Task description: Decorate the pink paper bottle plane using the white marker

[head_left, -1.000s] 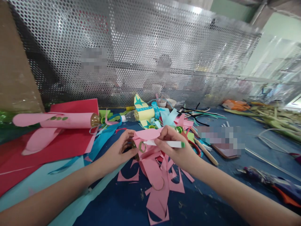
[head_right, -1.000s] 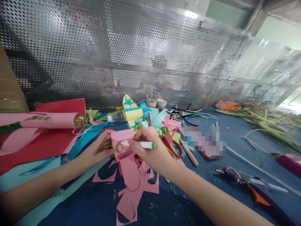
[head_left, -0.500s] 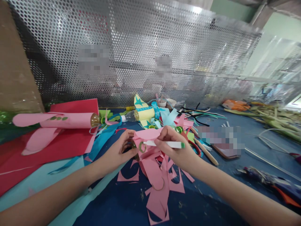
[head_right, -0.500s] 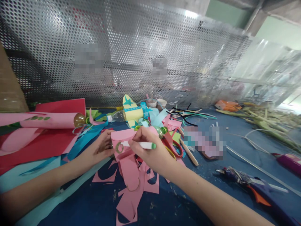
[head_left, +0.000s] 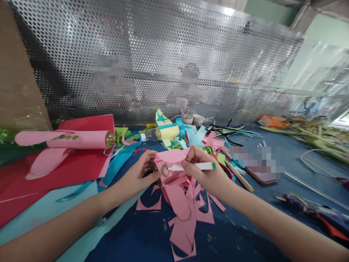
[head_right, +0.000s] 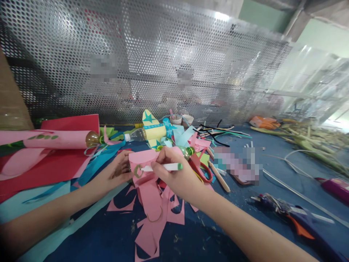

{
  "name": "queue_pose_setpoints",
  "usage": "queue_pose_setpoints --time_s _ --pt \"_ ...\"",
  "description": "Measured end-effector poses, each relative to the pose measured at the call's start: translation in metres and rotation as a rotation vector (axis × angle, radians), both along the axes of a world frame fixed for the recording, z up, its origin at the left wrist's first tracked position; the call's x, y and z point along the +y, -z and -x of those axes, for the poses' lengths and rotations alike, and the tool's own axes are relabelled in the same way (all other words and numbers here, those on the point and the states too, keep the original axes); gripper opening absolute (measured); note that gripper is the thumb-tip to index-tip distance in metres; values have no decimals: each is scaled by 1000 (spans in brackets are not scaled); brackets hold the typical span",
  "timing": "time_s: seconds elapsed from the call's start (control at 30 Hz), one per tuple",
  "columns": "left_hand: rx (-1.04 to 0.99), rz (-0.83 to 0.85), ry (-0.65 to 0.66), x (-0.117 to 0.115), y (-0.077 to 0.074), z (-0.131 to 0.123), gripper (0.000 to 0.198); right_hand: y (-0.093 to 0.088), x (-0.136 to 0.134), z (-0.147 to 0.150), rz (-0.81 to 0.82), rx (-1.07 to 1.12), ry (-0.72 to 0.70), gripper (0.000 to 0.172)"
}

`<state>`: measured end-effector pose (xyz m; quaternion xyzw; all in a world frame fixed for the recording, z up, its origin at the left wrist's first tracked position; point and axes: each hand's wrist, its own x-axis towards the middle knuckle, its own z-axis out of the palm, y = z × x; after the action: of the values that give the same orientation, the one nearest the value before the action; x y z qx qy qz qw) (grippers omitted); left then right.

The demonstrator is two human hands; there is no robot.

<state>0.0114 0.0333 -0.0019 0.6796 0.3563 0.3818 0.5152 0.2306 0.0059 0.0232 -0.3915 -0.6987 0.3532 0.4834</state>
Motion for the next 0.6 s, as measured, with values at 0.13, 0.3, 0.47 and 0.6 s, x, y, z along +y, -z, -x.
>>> queue_pose_setpoints --time_s 0.13,0.3,0.47,0.6 --pt "12 -5 3 0 0 0 42 0 0 0 4 6 -16 23" --pt "13 -4 -2 0 1 0 42 1 1 0 6 7 -8 23" --pt "-1 -3 1 1 1 0 41 1 0 1 -5 -10 4 22" --pt "17 1 3 0 -1 0 40 1 -1 1 12 -12 -2 22"
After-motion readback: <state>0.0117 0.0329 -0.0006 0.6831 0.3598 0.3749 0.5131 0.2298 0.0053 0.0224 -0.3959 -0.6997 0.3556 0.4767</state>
